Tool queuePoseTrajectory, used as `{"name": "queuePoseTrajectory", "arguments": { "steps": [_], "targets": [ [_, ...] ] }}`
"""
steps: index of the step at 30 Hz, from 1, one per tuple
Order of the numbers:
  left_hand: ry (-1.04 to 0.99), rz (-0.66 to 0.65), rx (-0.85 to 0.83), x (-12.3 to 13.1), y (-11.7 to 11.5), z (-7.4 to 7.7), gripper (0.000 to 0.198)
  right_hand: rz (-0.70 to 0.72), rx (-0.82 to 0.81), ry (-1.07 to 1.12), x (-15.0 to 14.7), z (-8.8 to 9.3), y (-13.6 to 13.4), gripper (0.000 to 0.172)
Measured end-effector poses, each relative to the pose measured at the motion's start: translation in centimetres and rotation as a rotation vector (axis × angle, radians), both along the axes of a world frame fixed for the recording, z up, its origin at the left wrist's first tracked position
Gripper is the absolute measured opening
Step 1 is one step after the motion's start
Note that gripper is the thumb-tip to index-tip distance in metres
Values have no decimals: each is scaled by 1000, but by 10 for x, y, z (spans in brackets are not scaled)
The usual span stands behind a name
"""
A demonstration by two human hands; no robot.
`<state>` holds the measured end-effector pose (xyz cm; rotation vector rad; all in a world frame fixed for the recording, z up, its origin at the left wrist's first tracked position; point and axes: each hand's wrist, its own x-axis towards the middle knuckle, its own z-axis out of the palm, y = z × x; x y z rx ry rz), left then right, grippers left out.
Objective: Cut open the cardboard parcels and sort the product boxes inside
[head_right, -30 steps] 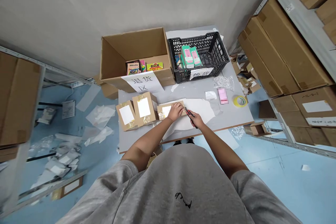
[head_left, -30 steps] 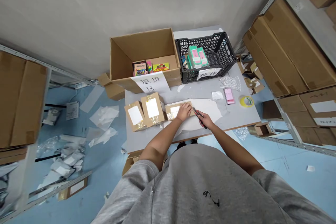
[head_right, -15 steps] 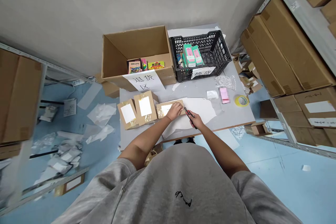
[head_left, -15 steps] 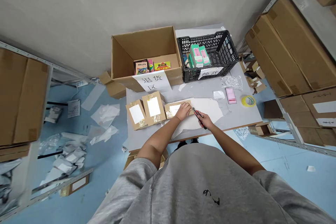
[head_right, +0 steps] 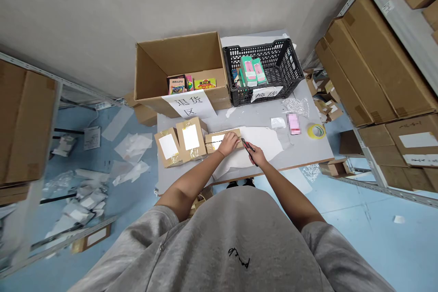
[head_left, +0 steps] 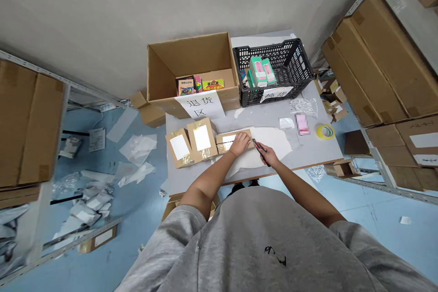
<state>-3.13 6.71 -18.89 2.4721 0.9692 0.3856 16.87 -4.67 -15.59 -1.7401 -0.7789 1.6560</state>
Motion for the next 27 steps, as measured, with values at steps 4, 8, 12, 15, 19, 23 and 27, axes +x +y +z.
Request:
{"name": "queuePoseTrajectory", "arguments": {
  "steps": [4,8,12,15,19,23,27],
  "targets": [
    [56,204,-53,4,2,8,37,15,14,-67,8,-4,-8,86],
    [158,214,-71,-10,-7,19,60,54,32,-358,24,-20,-7,77],
    [328,130,-87,-40,-24,27,98,239,14,-742,34,-45,16,67],
    [442,167,-101,-58,-31,31,111,326,-60,-853,32,-63,37,68],
    [464,184,-112,-63,-24,30,108,336,-118,-864,22,-80,47,79],
    [431,170,-154,-63,-2,27,116,214,91,-883,16,-76,38,71],
    [349,58,-361,-64,23,20,122,247,428,-558,15,-61,29,69]
  ]
}}
